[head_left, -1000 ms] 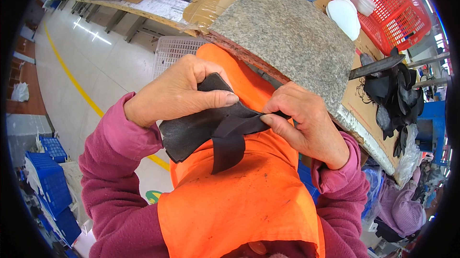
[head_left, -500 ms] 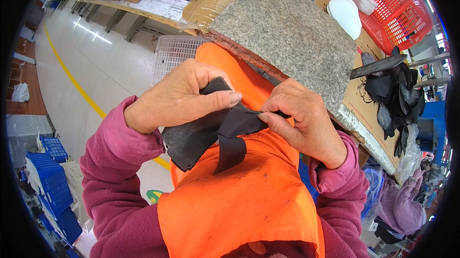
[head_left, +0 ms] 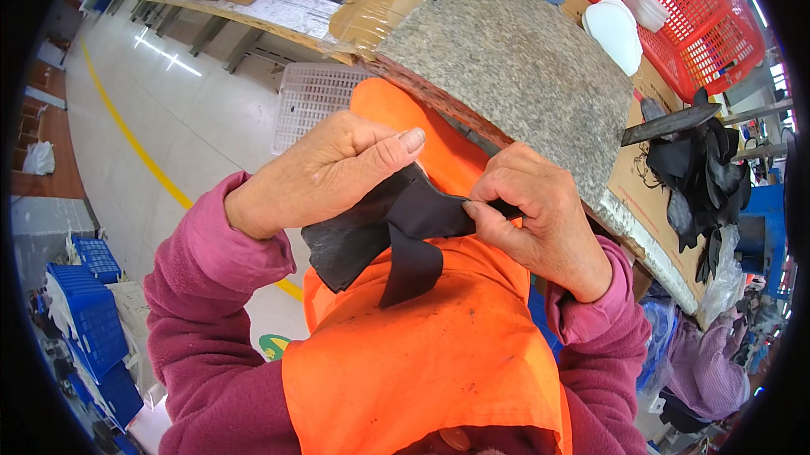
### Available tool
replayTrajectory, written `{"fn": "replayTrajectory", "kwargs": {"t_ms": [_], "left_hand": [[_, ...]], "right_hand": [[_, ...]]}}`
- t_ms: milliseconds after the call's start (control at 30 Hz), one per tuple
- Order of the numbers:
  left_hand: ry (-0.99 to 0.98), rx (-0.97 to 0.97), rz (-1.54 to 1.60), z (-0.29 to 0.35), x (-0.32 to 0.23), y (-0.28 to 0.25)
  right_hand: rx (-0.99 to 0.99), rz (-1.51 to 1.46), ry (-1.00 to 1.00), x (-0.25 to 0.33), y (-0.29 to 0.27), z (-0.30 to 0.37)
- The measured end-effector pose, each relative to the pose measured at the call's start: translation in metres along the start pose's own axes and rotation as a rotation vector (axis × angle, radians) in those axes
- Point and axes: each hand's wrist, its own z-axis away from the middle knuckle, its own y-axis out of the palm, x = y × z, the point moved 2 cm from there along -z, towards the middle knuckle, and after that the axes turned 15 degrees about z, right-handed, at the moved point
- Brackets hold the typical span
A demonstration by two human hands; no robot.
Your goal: The person assembles a shoe component by hand, inserting a white foam insole into a black upper and folding the edges to secure it. The person then places the assembled unit into a white basket.
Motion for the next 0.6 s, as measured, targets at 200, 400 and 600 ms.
{"fn": "replayTrajectory", "kwargs": {"t_ms": [200,400,600], "left_hand": [[-0.008,-0.018,0.022,-0.0008,0.0042,0.0000],[0.000,-0.045,-0.104,-0.0012,0.0031,-0.0015],[0.035,-0.030,-0.079,-0.0029,0.0021,-0.0016]], "right_hand": [[0.004,0.011,0.009,0.0011,-0.0008,-0.0015],[-0.012,0.025,0.036,0.0046,0.0000,-0.0037],[0.009,0.040,0.056,0.0048,-0.0017,-0.0057]]}}
